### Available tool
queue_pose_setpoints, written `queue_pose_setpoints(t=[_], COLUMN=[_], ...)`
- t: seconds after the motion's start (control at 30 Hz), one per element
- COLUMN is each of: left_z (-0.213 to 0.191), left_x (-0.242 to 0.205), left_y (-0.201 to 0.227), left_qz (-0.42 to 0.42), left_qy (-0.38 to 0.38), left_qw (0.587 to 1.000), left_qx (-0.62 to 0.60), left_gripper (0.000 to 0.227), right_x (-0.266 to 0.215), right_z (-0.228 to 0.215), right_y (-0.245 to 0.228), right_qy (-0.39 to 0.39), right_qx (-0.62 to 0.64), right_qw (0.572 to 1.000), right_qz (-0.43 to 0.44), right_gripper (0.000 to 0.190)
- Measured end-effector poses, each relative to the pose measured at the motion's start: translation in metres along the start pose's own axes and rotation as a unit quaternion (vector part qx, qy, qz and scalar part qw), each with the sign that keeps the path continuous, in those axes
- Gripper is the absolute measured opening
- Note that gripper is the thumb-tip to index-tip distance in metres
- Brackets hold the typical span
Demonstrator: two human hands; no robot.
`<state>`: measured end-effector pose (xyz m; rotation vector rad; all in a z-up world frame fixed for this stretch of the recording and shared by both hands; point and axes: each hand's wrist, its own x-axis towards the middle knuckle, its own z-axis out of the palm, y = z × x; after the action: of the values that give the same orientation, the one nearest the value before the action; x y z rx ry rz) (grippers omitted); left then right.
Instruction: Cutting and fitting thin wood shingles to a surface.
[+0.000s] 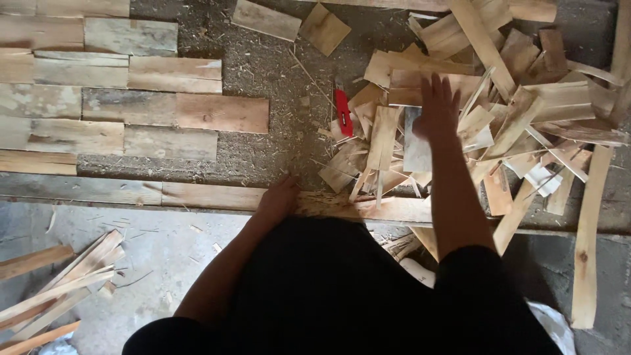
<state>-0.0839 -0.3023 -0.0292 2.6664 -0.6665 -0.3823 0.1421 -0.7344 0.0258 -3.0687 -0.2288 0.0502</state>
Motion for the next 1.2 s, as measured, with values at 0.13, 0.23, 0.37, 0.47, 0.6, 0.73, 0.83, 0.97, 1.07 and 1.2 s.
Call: queue_pose_setpoints(t=[0.13, 0.23, 0.37, 0.47, 0.6, 0.73, 0.83, 0.97, 1.07, 1.2], left_z=[-0.012, -0.007, -0.006, -0.017, -0.024, -0.036, -0.028, -0.027, -0.021, -0.018], left_x=[0.004, 0.004, 0.005, 0.008, 0.009, 0.009, 0.008, 0.011, 0.012, 0.013], left_y=[0.011, 0.01, 0.014, 0.024, 0.031, 0.037, 0.036, 0.035, 0.033, 0.033], left_qz=[-0.048, -0.003, -0.049, -0.074, -0.103, -0.093, -0.073, -0.105, -0.106, -0.108], left_qy=[-0.025, 0.02, -0.006, -0.02, -0.049, -0.008, 0.004, -0.025, -0.022, 0.001], left_qw=[0.998, 1.0, 0.999, 0.997, 0.993, 0.994, 0.997, 0.993, 0.993, 0.994], left_qx=[-0.024, -0.006, -0.018, -0.017, -0.009, -0.057, -0.031, -0.044, -0.041, -0.035], left_gripper=[0.022, 0.037, 0.024, 0.022, 0.02, 0.027, 0.036, 0.03, 0.027, 0.037], right_x=[0.029, 0.045, 0.056, 0.061, 0.073, 0.092, 0.085, 0.07, 0.061, 0.062], right_z=[-0.001, 0.028, 0.026, 0.0, 0.002, 0.035, 0.014, -0.004, -0.032, -0.021], right_y=[0.018, 0.05, 0.08, 0.095, 0.134, 0.181, 0.171, 0.131, 0.091, 0.093], right_qy=[-0.075, -0.028, -0.059, -0.037, -0.012, 0.045, 0.064, 0.08, 0.06, 0.013], right_qx=[0.005, -0.012, -0.083, -0.07, -0.054, -0.051, -0.052, 0.04, 0.071, -0.008], right_qw=[0.997, 0.997, 0.994, 0.996, 0.992, 0.993, 0.985, 0.996, 0.98, 0.98], right_qz=[-0.014, -0.076, -0.042, 0.03, 0.111, 0.099, 0.152, -0.027, -0.176, -0.197], right_gripper=[0.117, 0.102, 0.098, 0.1, 0.103, 0.112, 0.116, 0.072, 0.077, 0.053])
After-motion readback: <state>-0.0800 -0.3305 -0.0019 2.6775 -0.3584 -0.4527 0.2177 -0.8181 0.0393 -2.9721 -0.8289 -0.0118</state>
